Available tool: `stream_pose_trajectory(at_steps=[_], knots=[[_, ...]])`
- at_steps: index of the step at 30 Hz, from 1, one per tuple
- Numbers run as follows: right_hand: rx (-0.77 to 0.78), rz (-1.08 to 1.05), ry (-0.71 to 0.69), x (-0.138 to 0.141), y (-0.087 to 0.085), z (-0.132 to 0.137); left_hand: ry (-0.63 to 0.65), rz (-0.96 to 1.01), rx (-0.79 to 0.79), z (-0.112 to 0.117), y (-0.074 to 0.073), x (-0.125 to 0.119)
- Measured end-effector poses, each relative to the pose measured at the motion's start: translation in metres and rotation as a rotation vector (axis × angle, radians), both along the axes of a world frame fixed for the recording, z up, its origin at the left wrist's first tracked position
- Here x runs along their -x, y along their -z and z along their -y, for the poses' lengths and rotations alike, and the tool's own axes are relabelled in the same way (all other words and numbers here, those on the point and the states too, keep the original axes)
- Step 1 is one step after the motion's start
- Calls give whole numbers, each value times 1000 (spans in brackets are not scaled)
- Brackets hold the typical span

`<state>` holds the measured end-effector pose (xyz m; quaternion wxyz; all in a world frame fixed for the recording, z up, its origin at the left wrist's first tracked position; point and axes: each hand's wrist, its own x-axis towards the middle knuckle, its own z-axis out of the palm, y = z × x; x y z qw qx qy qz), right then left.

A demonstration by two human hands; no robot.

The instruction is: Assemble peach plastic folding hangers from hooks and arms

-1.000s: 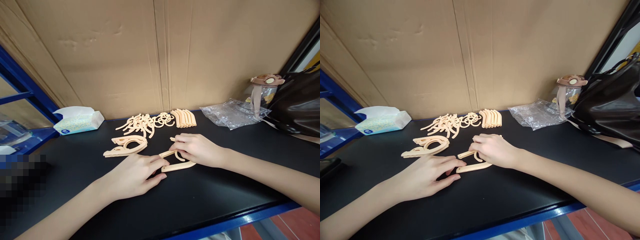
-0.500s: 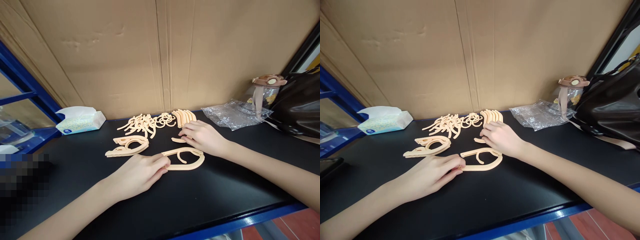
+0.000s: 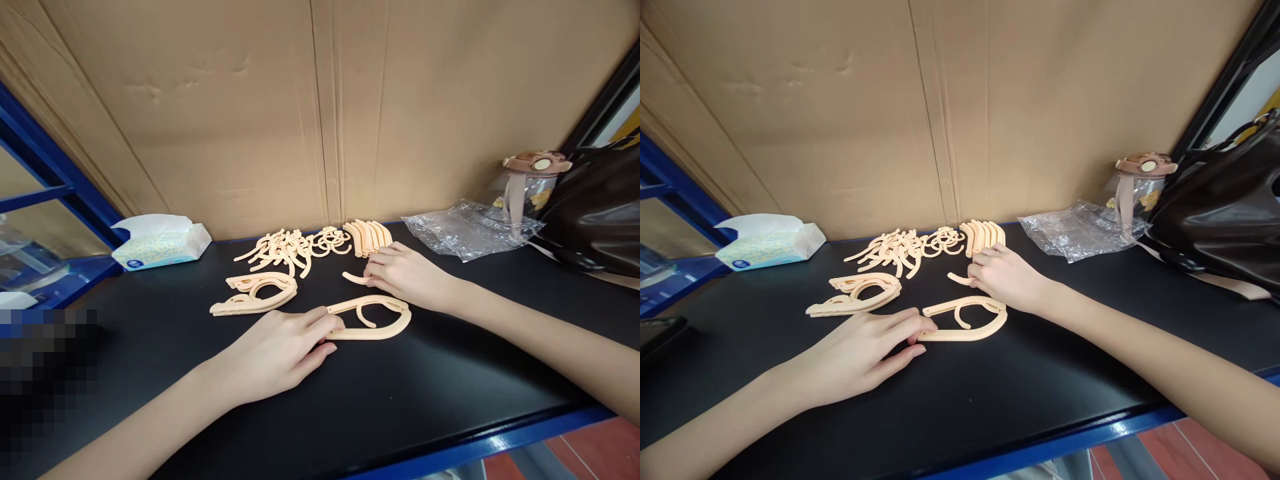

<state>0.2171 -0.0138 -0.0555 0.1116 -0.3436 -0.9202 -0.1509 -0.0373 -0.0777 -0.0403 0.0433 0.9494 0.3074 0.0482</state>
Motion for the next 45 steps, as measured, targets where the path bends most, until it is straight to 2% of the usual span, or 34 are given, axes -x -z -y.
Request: stream_pose_trajectory(at_steps=[8,13,15,19,21,28,32,39,45], knots=[[-194,-14,-11,6,-6,6,16,12,-86,1,-1,2],[-281,-100,-246,19,-10,30,-80,286,-408,2,-3,3],[-315,-100,-316,25,-9,41,-95,331,-479,2,-4,4],[-339,-123,-333,32,-6,52,46,272,-339,0,-4,4],[-323,-154,-325,32,-5,52,57,262,-284,-2,-3,5],[-189,-396,-205,23,-7,39,-95,310,-286,-5,-3,12],[-156,-438,-163,20,-5,32,-200,312,-280,-6,-5,14],[-143,-475,-161,20,-4,31,-208,312,-374,-6,-8,13],[-175,-393,-168,21,-2,30,-224,307,-349,-7,-9,14]])
